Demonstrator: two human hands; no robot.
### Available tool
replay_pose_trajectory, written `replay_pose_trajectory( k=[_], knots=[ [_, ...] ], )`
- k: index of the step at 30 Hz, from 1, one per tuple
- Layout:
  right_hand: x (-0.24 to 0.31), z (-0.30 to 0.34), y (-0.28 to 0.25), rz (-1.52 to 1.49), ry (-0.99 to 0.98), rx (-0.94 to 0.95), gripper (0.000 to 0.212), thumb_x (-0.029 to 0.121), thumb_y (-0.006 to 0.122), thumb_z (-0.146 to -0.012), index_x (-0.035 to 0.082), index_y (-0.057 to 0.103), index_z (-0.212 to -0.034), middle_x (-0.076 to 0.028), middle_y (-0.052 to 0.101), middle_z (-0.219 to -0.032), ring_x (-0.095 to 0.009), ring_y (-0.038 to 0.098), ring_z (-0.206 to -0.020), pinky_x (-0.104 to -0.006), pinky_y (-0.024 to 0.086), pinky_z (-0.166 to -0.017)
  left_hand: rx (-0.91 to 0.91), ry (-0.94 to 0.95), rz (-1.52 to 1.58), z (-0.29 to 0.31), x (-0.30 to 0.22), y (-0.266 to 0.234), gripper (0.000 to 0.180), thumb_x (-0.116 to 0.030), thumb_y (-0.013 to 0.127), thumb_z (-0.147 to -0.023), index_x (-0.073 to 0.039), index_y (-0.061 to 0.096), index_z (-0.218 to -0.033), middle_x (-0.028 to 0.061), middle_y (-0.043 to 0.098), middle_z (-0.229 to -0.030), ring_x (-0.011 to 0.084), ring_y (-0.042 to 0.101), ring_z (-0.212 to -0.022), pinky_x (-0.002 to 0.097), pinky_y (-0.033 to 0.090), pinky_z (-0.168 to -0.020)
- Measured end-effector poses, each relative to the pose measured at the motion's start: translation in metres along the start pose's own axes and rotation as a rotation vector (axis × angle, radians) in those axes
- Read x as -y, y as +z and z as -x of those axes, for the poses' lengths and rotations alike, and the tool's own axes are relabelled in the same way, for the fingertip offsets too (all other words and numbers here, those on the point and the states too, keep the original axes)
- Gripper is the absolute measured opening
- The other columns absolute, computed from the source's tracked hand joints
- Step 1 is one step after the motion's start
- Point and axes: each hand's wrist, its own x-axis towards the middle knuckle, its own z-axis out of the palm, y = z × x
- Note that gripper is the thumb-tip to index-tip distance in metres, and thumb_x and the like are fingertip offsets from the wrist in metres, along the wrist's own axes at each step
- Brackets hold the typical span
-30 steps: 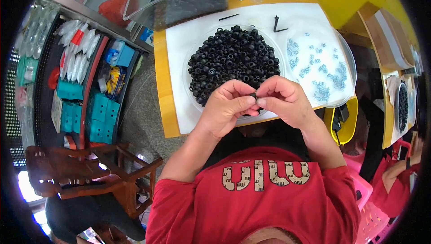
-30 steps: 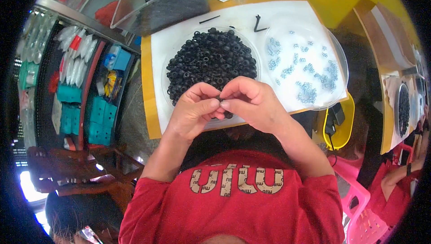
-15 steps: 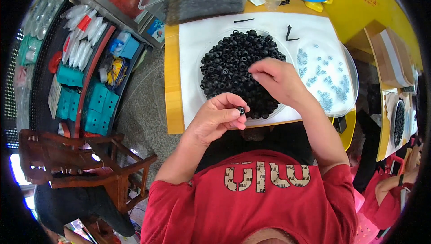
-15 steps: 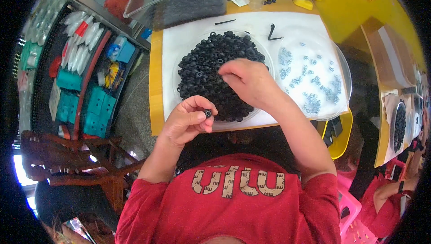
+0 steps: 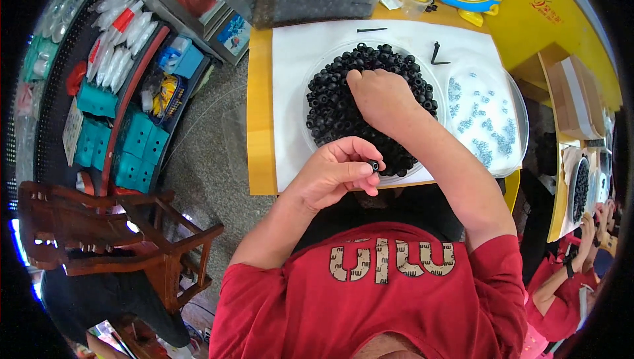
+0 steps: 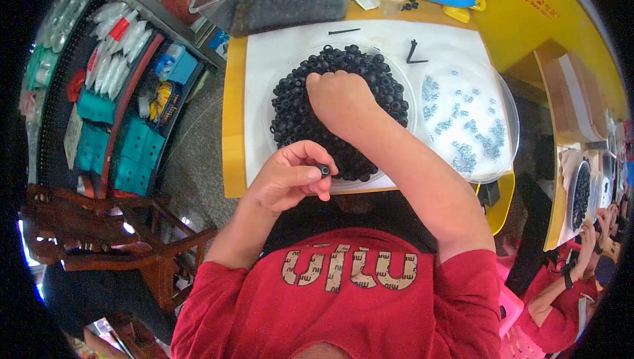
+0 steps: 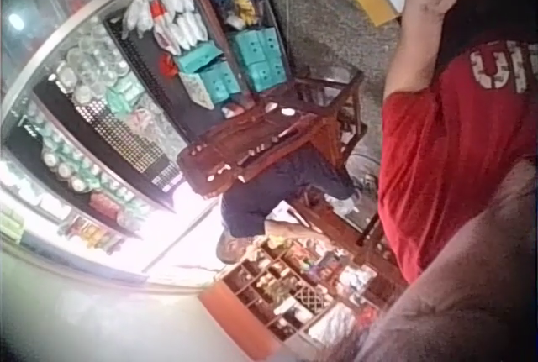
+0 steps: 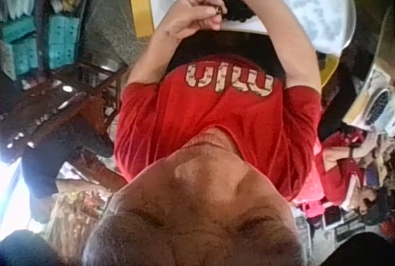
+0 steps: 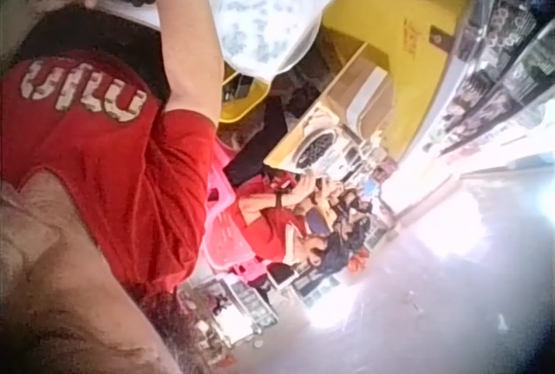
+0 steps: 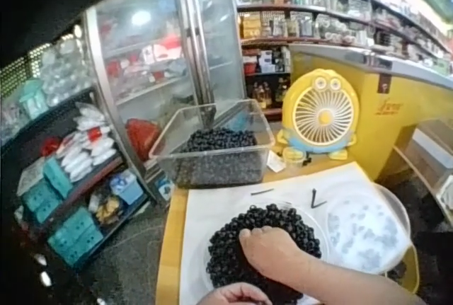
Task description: The person assembles small black rubber rings with tiny light-blue plastic inserts by hand, fitting the inserts into the rings.
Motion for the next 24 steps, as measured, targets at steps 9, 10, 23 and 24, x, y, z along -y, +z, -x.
replay_pose_trajectory(
  k=[9,10,23,24],
  knots=[
    [-0.036,0.045,-0.011,-0.650,0.081,-0.125,0.019,0.001,0.053,-0.070,0.004,0.057,-0.089,-0.008,0.057,-0.076,-0.017,0.054,-0.067,-0.0256,0.044,-0.063,-0.057,0.051,-0.018,-0.005,0.002,0.006,0.016,0.001,0.055,-0.075,-0.001,0.053,-0.090,0.0103,0.056,-0.086,0.0151,0.059,-0.069,0.0298,0.052,-0.062],
    [-0.037,0.051,-0.012,-0.825,0.139,-0.065,0.017,0.001,0.053,-0.072,0.003,0.057,-0.088,-0.006,0.057,-0.075,-0.014,0.054,-0.067,-0.0245,0.044,-0.062,-0.088,0.092,-0.022,-0.007,0.003,0.007,0.015,0.001,0.054,-0.075,-0.001,0.053,-0.090,0.0104,0.056,-0.086,0.0153,0.059,-0.069,0.0301,0.052,-0.063],
    [-0.034,0.095,-0.015,-1.581,0.206,-0.044,0.010,0.001,0.054,-0.076,0.002,0.057,-0.085,0.000,0.056,-0.073,-0.007,0.052,-0.068,-0.0204,0.044,-0.061,-0.210,0.251,-0.074,-0.030,0.015,0.021,0.015,0.003,0.051,-0.077,-0.001,0.051,-0.092,0.0097,0.057,-0.085,0.0165,0.058,-0.072,0.0296,0.052,-0.066],
    [-0.032,0.096,-0.013,-1.515,0.181,-0.067,0.010,0.001,0.054,-0.075,0.002,0.058,-0.085,-0.001,0.056,-0.073,-0.007,0.053,-0.069,-0.0201,0.044,-0.062,-0.207,0.255,-0.080,-0.030,0.016,0.021,0.015,0.003,0.051,-0.077,-0.001,0.051,-0.092,0.0095,0.057,-0.085,0.0166,0.058,-0.072,0.0296,0.051,-0.066]
  ],
)
